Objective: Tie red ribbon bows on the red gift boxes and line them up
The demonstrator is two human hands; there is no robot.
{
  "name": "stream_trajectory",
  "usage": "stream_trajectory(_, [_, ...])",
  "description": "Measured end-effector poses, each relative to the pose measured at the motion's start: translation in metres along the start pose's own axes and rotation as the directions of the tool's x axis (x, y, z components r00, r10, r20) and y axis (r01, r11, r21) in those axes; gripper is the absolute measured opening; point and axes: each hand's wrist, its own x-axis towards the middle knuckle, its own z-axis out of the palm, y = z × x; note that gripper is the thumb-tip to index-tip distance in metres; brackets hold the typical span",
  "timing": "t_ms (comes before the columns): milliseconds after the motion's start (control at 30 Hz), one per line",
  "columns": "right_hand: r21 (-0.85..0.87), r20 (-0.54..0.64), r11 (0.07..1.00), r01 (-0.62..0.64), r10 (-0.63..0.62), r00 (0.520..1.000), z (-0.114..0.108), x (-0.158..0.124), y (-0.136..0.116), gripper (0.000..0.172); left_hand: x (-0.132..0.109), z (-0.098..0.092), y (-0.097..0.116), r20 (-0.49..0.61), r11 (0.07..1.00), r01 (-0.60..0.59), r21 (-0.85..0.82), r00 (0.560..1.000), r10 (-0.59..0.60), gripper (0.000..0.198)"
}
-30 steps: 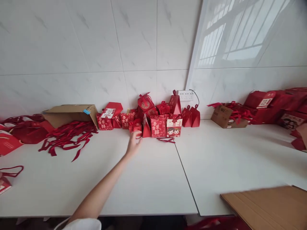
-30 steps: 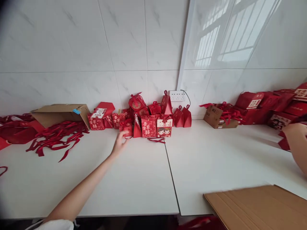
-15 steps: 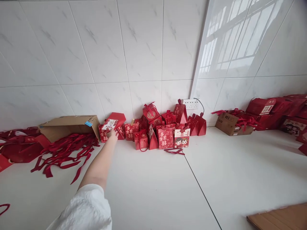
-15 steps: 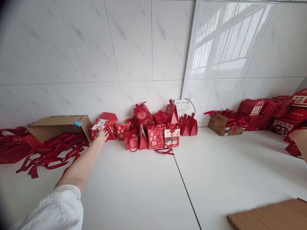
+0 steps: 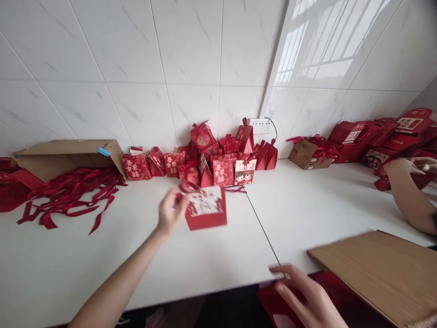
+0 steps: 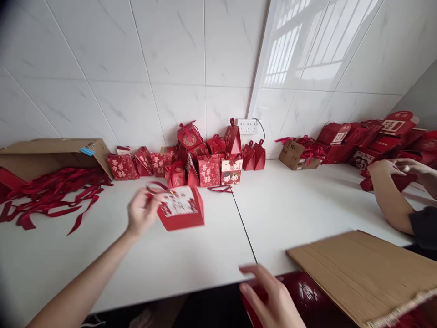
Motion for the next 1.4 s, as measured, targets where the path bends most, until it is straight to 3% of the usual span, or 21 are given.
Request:
stream_trajectory(33, [0.034,0.038,0.998,0.046,-0.048,0.998,0.004,0.010,-0.006,0.027,-0.025,0.013,0.007,0.173,0.999,0.035,-0.038,0.984,-0.028,0.026])
stream_trajectory(67, [0.109,0.015,0.981,0.162,-0.164,0.986,0.010,0.022,-0.013,0.033,-0.046,0.024,0.012,0.239,0.997,0.057,-0.055,0.970,-0.042,0.028])
stream_trajectory(133, [0.133,-0.121,0.927,0.350,-0.335,0.934,0.021,0.049,-0.027,0.047,-0.077,0.040,0.021,0.312,0.992,0.103,-0.074,0.947,-0.075,0.028])
stream_trajectory(233, [0.098,-0.093,0.872,0.480,-0.472,0.877,0.032,0.087,-0.049,0.070,-0.095,0.050,0.027,0.336,0.986,0.147,-0.081,0.935,-0.112,0.025])
stream_trajectory(267, [0.096,-0.079,0.859,0.503,-0.497,0.864,0.034,0.096,-0.056,0.067,-0.096,0.051,0.029,0.341,0.984,0.156,-0.081,0.932,-0.120,0.023])
stream_trajectory(333, [0.090,-0.054,0.845,0.527,-0.524,0.850,0.035,0.108,-0.067,0.040,-0.094,0.050,0.030,0.343,0.983,0.169,-0.077,0.930,-0.133,0.022])
stream_trajectory(400, [0.148,-0.064,0.851,0.504,-0.500,0.864,0.034,0.113,-0.073,0.014,-0.092,0.049,0.030,0.341,0.982,0.176,-0.071,0.929,-0.141,0.020])
stream_trajectory(433, [0.216,-0.076,0.854,0.473,-0.469,0.880,0.034,0.115,-0.074,0.011,-0.091,0.049,0.030,0.339,0.982,0.175,-0.068,0.930,-0.142,0.020])
stream_trajectory(533, [0.463,-0.089,0.819,0.339,-0.338,0.937,0.037,0.115,-0.070,0.016,-0.094,0.052,0.029,0.315,0.985,0.159,-0.059,0.940,-0.133,0.018])
stream_trajectory(600, [0.498,-0.133,0.818,0.289,-0.257,0.957,0.041,0.112,-0.065,0.019,-0.097,0.056,0.031,0.265,0.993,0.112,-0.044,0.959,-0.097,0.013])
stream_trajectory(667, [0.402,-0.322,0.866,0.297,-0.170,0.932,0.046,0.104,-0.061,0.020,-0.101,0.063,0.033,0.153,1.000,-0.013,0.005,0.988,0.012,0.008])
stream_trajectory(733, [0.296,-0.492,0.909,0.292,-0.116,0.863,0.050,0.091,-0.060,0.026,-0.107,0.071,0.038,0.025,0.985,-0.140,0.105,0.990,0.138,0.008])
stream_trajectory(800, [0.323,-0.417,0.910,0.260,-0.110,0.902,0.050,0.075,-0.059,0.033,-0.115,0.077,0.046,0.003,0.967,-0.169,0.191,0.985,0.172,0.015])
stream_trajectory(900, [0.443,-0.047,0.886,0.139,-0.132,0.990,0.043,0.061,-0.057,0.038,-0.130,0.081,0.063,0.219,0.965,-0.210,0.155,0.960,0.174,0.039])
stream_trajectory(1000, [0.393,0.009,0.916,0.080,-0.091,0.996,0.031,0.065,-0.048,0.027,-0.137,0.074,0.081,0.464,0.948,-0.314,-0.058,0.832,0.304,0.039])
stream_trajectory(1067, [0.368,0.001,0.924,0.101,-0.109,0.994,0.023,0.074,-0.039,0.024,-0.130,0.066,0.088,0.427,0.922,-0.369,-0.114,0.820,0.381,0.025])
stream_trajectory(1133, [0.399,0.048,0.909,0.119,-0.151,0.987,0.018,0.084,-0.031,0.025,-0.111,0.060,0.087,0.254,0.913,-0.406,-0.031,0.881,0.400,0.019])
stream_trajectory(1200, [0.441,0.105,0.891,0.107,-0.170,0.980,0.016,0.092,-0.026,0.025,-0.085,0.057,0.082,0.153,0.930,-0.359,0.079,0.926,0.344,0.011])
stream_trajectory(1233, [0.456,0.124,0.884,0.101,-0.175,0.977,0.015,0.094,-0.025,0.025,-0.072,0.057,0.079,0.212,0.944,-0.319,0.083,0.931,0.296,0.006])
stream_trajectory(1333, [0.460,0.139,0.882,0.107,-0.191,0.972,0.015,0.097,-0.025,0.025,-0.044,0.062,0.070,0.512,0.993,-0.100,-0.070,0.850,0.122,0.007])
stream_trajectory(1400, [0.426,0.130,0.895,0.131,-0.203,0.970,0.015,0.095,-0.027,0.023,-0.038,0.067,0.066,0.611,0.989,0.064,-0.134,0.791,0.031,0.011])
